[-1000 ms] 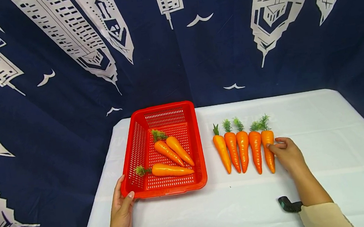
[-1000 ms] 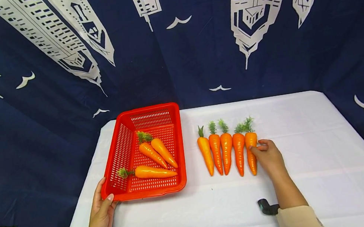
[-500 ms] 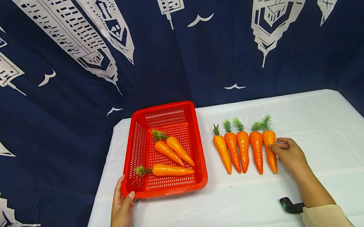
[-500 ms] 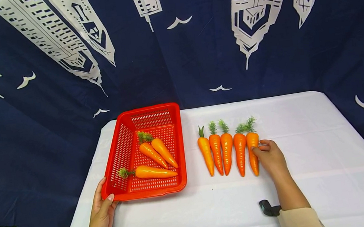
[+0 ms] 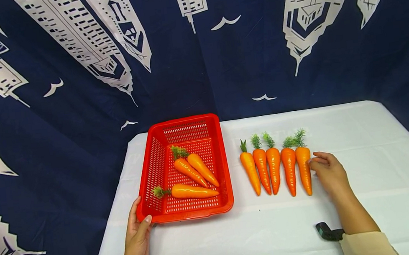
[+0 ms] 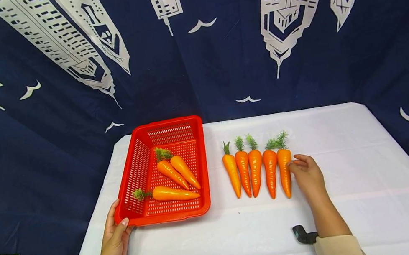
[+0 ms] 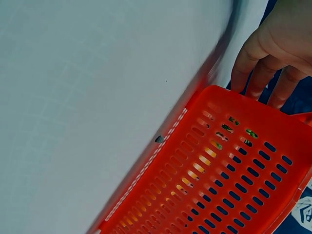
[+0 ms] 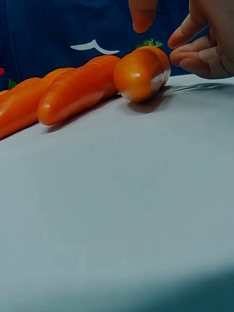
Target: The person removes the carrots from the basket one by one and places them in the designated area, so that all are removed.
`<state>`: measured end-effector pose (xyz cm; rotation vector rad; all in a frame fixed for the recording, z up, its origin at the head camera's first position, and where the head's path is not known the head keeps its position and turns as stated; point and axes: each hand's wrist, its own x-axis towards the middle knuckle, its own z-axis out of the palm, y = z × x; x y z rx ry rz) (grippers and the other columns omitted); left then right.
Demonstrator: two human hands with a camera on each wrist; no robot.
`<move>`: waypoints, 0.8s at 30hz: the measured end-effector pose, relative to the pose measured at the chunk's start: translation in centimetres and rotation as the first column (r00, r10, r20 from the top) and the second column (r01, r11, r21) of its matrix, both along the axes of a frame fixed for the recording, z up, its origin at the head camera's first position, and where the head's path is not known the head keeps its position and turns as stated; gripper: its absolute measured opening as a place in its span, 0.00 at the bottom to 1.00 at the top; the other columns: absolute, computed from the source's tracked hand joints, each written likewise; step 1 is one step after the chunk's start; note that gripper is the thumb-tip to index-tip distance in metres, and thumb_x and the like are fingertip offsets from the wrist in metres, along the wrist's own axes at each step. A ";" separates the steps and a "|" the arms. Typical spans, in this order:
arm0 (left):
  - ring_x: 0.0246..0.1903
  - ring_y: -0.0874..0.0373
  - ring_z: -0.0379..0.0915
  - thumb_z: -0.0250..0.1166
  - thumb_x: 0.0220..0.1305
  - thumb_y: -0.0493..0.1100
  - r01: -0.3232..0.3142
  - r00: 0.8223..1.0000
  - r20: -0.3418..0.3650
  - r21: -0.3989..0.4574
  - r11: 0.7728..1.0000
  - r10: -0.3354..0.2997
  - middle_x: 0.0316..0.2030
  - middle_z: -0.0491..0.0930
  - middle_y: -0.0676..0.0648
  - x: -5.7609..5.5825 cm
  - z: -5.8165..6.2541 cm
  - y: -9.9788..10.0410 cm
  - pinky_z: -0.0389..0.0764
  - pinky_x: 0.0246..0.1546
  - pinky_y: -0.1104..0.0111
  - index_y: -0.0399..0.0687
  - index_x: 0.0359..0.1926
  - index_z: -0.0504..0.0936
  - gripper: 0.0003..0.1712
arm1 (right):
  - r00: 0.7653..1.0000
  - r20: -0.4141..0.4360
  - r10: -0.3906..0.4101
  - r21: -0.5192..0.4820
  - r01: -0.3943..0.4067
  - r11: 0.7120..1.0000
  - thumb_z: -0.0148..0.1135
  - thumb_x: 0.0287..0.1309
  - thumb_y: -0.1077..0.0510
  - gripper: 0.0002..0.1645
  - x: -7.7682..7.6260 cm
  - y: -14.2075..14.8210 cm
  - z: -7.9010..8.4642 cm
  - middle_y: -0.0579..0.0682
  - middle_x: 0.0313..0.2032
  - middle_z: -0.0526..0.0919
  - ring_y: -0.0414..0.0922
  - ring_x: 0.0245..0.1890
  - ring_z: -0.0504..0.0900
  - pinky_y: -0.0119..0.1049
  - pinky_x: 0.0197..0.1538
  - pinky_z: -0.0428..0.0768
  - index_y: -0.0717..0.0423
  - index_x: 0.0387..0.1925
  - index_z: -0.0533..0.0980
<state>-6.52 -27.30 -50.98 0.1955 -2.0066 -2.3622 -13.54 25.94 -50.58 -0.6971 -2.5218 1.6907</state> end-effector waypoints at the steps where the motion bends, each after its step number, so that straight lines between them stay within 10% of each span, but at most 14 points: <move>1: 0.65 0.66 0.65 0.52 0.75 0.34 -0.001 1.000 0.001 -0.001 1.000 0.001 0.77 0.48 0.53 0.0 0.0 0.0 0.75 0.60 0.78 0.56 0.80 0.50 0.38 | 1.000 -0.018 -0.005 -0.008 0.005 1.000 0.53 0.71 0.51 0.33 0.0 0.0 0.0 0.37 0.47 0.79 0.21 0.33 0.74 0.20 0.38 0.76 0.60 0.72 0.64; 6: 0.65 0.66 0.65 0.52 0.74 0.34 -0.006 1.000 0.003 -0.004 1.000 0.006 0.77 0.49 0.54 0.0 0.0 0.0 0.75 0.60 0.78 0.56 0.80 0.50 0.39 | 0.995 -0.097 -0.018 -0.048 0.013 0.999 0.52 0.73 0.52 0.30 0.2 -0.1 0.1 0.23 0.38 0.73 0.24 0.36 0.76 0.20 0.40 0.77 0.61 0.70 0.65; 24: 0.65 0.64 0.65 0.52 0.75 0.35 -0.015 1.000 0.009 -0.008 1.000 0.015 0.76 0.50 0.54 0.0 -0.1 0.1 0.76 0.59 0.78 0.57 0.79 0.50 0.38 | 0.961 -0.277 0.019 -0.205 -0.079 0.975 0.56 0.71 0.57 0.23 0.4 -1.4 0.8 0.32 0.46 0.80 0.28 0.42 0.78 0.19 0.42 0.79 0.57 0.64 0.71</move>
